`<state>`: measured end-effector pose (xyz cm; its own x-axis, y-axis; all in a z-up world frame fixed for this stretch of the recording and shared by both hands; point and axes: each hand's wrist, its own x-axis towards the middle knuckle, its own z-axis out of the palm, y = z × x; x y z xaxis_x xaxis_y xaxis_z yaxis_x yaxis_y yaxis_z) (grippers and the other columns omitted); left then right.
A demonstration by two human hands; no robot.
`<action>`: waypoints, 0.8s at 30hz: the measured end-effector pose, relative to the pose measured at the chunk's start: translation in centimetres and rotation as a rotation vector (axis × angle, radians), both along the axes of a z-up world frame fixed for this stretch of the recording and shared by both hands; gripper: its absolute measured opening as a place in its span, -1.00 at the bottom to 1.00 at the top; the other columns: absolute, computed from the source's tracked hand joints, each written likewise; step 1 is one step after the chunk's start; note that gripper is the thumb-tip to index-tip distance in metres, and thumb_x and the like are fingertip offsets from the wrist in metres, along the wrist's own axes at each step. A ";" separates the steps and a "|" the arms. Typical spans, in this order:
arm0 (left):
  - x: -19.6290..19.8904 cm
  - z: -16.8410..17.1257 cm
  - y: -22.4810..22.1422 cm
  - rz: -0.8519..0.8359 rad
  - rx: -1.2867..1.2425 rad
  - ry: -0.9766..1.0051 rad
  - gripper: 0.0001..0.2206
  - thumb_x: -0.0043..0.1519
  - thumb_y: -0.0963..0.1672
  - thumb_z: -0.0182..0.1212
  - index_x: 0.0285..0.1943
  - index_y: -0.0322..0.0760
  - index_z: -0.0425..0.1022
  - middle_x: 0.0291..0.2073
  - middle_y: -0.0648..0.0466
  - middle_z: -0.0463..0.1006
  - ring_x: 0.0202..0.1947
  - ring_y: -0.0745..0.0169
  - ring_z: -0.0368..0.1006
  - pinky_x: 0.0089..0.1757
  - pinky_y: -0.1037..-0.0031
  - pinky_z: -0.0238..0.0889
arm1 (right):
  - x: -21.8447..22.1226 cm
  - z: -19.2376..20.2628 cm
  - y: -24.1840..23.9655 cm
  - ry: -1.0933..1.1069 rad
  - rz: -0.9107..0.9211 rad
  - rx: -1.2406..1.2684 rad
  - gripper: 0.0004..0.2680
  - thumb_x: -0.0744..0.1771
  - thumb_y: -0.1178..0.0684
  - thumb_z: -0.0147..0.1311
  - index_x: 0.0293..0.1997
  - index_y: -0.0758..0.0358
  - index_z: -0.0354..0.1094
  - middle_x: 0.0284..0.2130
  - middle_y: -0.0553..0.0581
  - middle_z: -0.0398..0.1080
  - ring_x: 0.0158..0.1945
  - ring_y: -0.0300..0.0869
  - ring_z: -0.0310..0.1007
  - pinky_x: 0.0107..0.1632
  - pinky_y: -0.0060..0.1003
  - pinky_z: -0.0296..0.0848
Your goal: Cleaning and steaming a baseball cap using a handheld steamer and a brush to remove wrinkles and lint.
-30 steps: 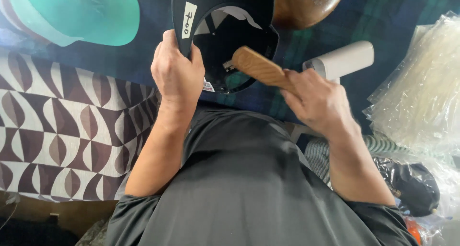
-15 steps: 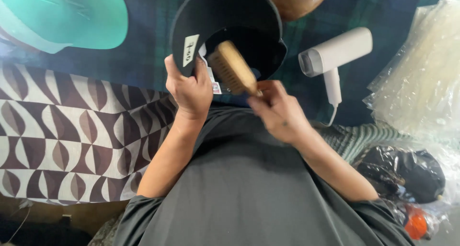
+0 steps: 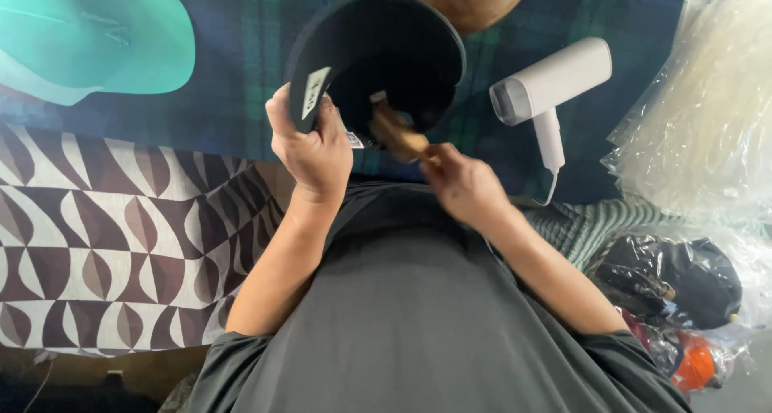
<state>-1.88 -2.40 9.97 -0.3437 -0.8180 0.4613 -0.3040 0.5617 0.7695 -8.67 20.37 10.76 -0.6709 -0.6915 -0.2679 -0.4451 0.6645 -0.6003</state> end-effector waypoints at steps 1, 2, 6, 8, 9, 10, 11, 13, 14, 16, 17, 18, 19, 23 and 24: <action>-0.1 -0.1 -0.1 0.010 -0.017 0.003 -0.80 0.20 -0.22 0.31 -0.06 -0.22 0.43 -0.45 0.03 0.50 -0.43 -0.15 0.56 -0.32 0.40 0.44 | -0.8 1.1 -0.2 0.003 0.010 -0.017 -0.82 0.36 -0.07 0.14 0.03 0.02 0.39 -0.57 0.22 0.49 -0.46 0.21 0.53 -0.38 0.08 0.48; -0.3 -0.3 -0.2 0.013 -0.023 -0.017 -0.82 0.19 -0.22 0.31 -0.09 -0.20 0.44 -0.43 0.06 0.53 -0.42 -0.15 0.56 -0.33 0.36 0.44 | -1.6 2.2 -0.4 0.091 0.003 -0.051 -0.82 0.36 -0.09 0.14 0.04 0.00 0.38 -0.54 0.15 0.48 -0.47 0.14 0.54 -0.40 0.00 0.49; 0.2 -0.2 1.2 -0.078 0.049 -0.115 -0.81 0.17 -0.20 0.32 -0.08 -0.14 0.45 -0.40 0.06 0.56 -0.38 -0.16 0.58 -0.31 0.26 0.46 | -2.5 3.5 -2.9 0.576 0.075 -0.142 -0.82 0.39 -0.02 0.09 0.11 0.05 0.39 -0.46 -0.02 0.38 -0.51 -0.11 0.51 -0.47 -0.25 0.48; -0.8 0.8 1.2 -0.088 0.052 -0.111 -0.84 0.19 -0.20 0.30 -0.11 -0.14 0.45 -0.35 0.09 0.59 -0.36 -0.13 0.59 -0.30 0.26 0.46 | -2.2 1.5 -2.9 0.520 0.157 -0.202 -0.86 0.38 -0.07 0.06 -0.02 0.00 0.41 -0.47 -0.02 0.37 -0.50 -0.05 0.50 -0.48 -0.18 0.46; -1.1 1.4 1.5 -0.091 0.068 -0.116 -0.87 0.20 -0.20 0.27 -0.14 -0.14 0.45 -0.30 0.12 0.63 -0.33 -0.09 0.60 -0.29 0.26 0.46 | -2.0 0.6 -2.7 0.452 0.250 -0.253 -0.88 0.36 -0.13 0.02 -0.14 -0.05 0.42 -0.49 -0.03 0.36 -0.49 0.01 0.50 -0.49 -0.10 0.44; -0.8 1.0 1.2 -0.085 0.064 -0.116 -0.87 0.20 -0.20 0.27 -0.14 -0.14 0.45 -0.30 0.12 0.63 -0.33 -0.09 0.60 -0.29 0.26 0.46 | -2.0 2.2 -2.3 0.452 0.255 -0.258 -0.88 0.36 -0.13 0.02 -0.14 -0.05 0.42 -0.49 -0.03 0.36 -0.49 0.01 0.50 -0.49 -0.10 0.44; -0.6 0.5 0.8 -0.064 0.038 -0.161 -0.84 0.18 -0.19 0.29 -0.12 -0.11 0.46 -0.34 0.08 0.61 -0.35 -0.12 0.59 -0.29 0.20 0.46 | -2.1 3.7 -2.1 0.492 0.431 -0.289 -0.94 0.33 -0.01 0.08 -0.25 0.03 0.40 -0.50 0.01 0.35 -0.50 -0.02 0.46 -0.51 -0.17 0.43; -0.3 -0.1 0.3 -0.051 0.016 -0.203 -0.81 0.16 -0.19 0.31 -0.09 -0.09 0.47 -0.39 0.03 0.59 -0.37 -0.15 0.58 -0.30 0.15 0.46 | -2.8 4.0 -2.1 0.533 0.602 -0.312 -0.96 0.30 0.10 0.13 -0.36 0.12 0.38 -0.51 0.05 0.34 -0.51 -0.05 0.43 -0.53 -0.23 0.41; -0.2 -0.2 0.4 -0.073 0.013 -0.199 -0.81 0.15 -0.19 0.31 -0.09 -0.08 0.49 -0.41 0.05 0.58 -0.39 -0.14 0.58 -0.31 0.19 0.46 | -3.3 2.8 -2.3 0.498 0.368 -0.314 -0.92 0.33 0.03 0.12 -0.32 0.09 0.35 -0.50 0.03 0.32 -0.48 -0.01 0.45 -0.50 -0.17 0.42; 0.0 0.7 0.9 -0.091 0.011 -0.213 -0.81 0.15 -0.19 0.31 -0.09 -0.07 0.50 -0.43 0.08 0.57 -0.40 -0.14 0.57 -0.32 0.24 0.46 | -3.3 1.1 -1.9 0.443 0.135 -0.318 -0.89 0.37 -0.04 0.10 -0.29 0.07 0.32 -0.49 0.00 0.31 -0.44 0.03 0.47 -0.47 -0.10 0.43; -0.5 1.5 1.1 -0.145 0.024 -0.142 -0.87 0.19 -0.20 0.26 -0.13 -0.13 0.50 -0.35 0.06 0.62 -0.34 -0.10 0.61 -0.28 0.32 0.47 | -3.3 0.6 -1.5 0.453 0.282 -0.195 -0.82 0.24 -0.11 0.22 -0.29 0.11 0.41 -0.43 0.07 0.42 -0.35 0.03 0.54 -0.36 -0.10 0.52; -1.2 2.3 1.3 -0.197 0.037 -0.070 -0.93 0.24 -0.22 0.21 -0.16 -0.19 0.49 -0.26 0.05 0.67 -0.28 -0.07 0.64 -0.24 0.41 0.49 | -3.4 0.2 -1.2 0.460 0.428 -0.072 -0.70 0.10 -0.19 0.34 -0.30 0.14 0.50 -0.37 0.14 0.54 -0.27 0.03 0.62 -0.24 -0.10 0.61; -1.0 2.2 0.8 -0.196 0.023 -0.061 -0.93 0.24 -0.22 0.21 -0.16 -0.19 0.49 -0.26 0.05 0.67 -0.28 -0.07 0.64 -0.24 0.41 0.49 | -2.6 1.8 -1.4 0.473 0.426 -0.082 -0.70 0.10 -0.19 0.34 -0.30 0.14 0.50 -0.37 0.14 0.54 -0.27 0.03 0.62 -0.24 -0.10 0.61; -1.1 1.9 -0.3 -0.177 -0.067 -0.153 -0.86 0.20 -0.22 0.23 -0.11 -0.13 0.51 -0.31 0.04 0.63 -0.34 -0.07 0.60 -0.32 0.25 0.49 | -3.6 2.6 -1.6 0.233 0.272 -0.297 -0.89 0.34 -0.06 0.09 -0.15 0.05 0.43 -0.38 0.03 0.48 -0.35 0.05 0.55 -0.36 -0.08 0.50; -0.8 1.9 -0.2 -0.183 -0.094 -0.155 -0.84 0.21 -0.21 0.21 -0.09 -0.08 0.52 -0.32 0.10 0.63 -0.36 -0.02 0.61 -0.31 0.29 0.51 | -4.6 1.3 -1.5 0.236 0.132 -0.381 -0.93 0.36 -0.02 0.11 -0.15 0.02 0.43 -0.30 0.03 0.51 -0.26 0.07 0.57 -0.32 -0.10 0.52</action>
